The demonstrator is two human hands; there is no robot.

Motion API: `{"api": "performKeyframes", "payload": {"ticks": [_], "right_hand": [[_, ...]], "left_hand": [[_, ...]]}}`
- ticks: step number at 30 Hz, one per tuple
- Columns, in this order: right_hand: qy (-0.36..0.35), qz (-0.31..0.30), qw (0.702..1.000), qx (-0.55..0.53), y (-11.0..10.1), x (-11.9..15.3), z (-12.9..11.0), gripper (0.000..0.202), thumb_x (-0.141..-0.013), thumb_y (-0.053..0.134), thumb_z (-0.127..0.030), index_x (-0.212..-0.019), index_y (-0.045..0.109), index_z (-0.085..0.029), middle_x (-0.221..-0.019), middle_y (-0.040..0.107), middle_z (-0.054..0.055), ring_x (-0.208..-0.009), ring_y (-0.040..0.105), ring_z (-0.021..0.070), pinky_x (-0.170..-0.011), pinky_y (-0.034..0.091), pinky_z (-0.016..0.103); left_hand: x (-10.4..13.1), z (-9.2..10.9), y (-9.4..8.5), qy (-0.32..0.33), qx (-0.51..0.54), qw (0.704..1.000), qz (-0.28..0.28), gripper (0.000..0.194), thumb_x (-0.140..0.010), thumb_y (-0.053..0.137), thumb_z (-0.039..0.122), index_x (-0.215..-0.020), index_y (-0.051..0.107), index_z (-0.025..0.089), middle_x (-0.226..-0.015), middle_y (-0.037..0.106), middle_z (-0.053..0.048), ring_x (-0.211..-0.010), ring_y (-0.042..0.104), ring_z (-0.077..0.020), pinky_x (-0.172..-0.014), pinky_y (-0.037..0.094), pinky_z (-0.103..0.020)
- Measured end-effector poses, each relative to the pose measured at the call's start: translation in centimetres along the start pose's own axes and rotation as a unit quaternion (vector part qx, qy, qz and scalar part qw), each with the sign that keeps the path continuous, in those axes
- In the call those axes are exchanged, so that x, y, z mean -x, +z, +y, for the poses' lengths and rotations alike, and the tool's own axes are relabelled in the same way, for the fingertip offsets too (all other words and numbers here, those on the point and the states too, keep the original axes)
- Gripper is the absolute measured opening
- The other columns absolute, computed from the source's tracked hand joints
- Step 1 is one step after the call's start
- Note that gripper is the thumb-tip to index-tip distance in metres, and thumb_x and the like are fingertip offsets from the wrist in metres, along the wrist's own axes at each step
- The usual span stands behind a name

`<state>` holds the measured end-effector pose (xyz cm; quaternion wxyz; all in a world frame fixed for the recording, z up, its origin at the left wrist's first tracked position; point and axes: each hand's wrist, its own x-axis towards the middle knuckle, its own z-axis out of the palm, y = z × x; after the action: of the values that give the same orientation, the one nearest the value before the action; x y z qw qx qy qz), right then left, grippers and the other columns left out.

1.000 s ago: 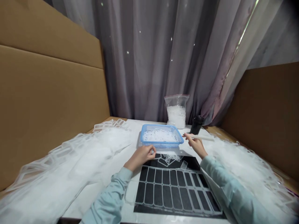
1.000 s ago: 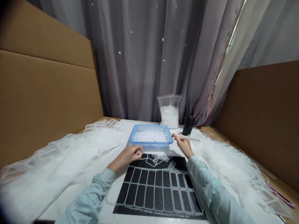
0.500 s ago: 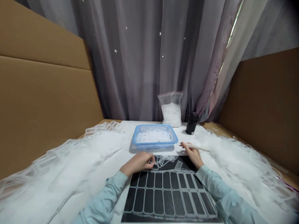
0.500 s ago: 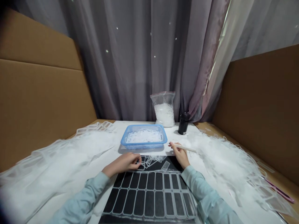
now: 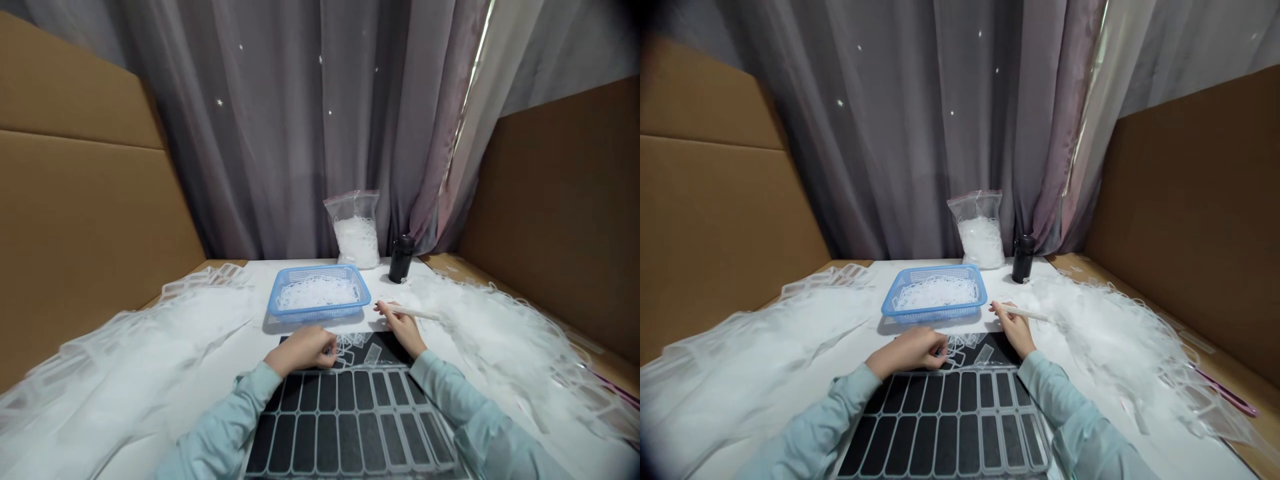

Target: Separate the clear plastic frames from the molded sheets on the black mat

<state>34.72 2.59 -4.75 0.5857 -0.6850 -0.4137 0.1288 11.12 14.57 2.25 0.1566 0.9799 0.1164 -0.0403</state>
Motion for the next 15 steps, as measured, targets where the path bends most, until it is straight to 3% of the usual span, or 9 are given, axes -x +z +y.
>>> {"api": "performKeyframes", "payload": {"ticks": [10, 15], "right_hand": [[0.013, -0.001, 1.0, -0.004, 0.0, 0.0, -0.1, 0.047, -0.092, 0.054, -0.059, -0.089, 0.067, -0.014, -0.075, 0.063, 0.0, -0.055, 0.051, 0.0093, -0.055, 0.043, 0.024], [0.016, 0.001, 1.0, -0.007, 0.0, 0.0, -0.3, 0.049, -0.091, 0.054, -0.061, -0.088, 0.068, -0.014, -0.079, 0.064, 0.001, -0.057, 0.051, 0.0098, -0.056, 0.043, 0.025]], "left_hand": [[-0.8, 0.3, -2.6, -0.006, -0.034, 0.998, -0.048, 0.03, -0.092, 0.062, 0.043, -0.083, 0.062, 0.014, -0.074, 0.06, 0.001, -0.065, 0.056, -0.0113, -0.068, 0.05, -0.029], [-0.8, 0.5, -2.6, -0.007, -0.059, 0.996, -0.073, 0.027, -0.089, 0.066, 0.042, -0.086, 0.063, 0.015, -0.077, 0.061, 0.0, -0.069, 0.058, -0.0126, -0.071, 0.051, -0.031]]}}
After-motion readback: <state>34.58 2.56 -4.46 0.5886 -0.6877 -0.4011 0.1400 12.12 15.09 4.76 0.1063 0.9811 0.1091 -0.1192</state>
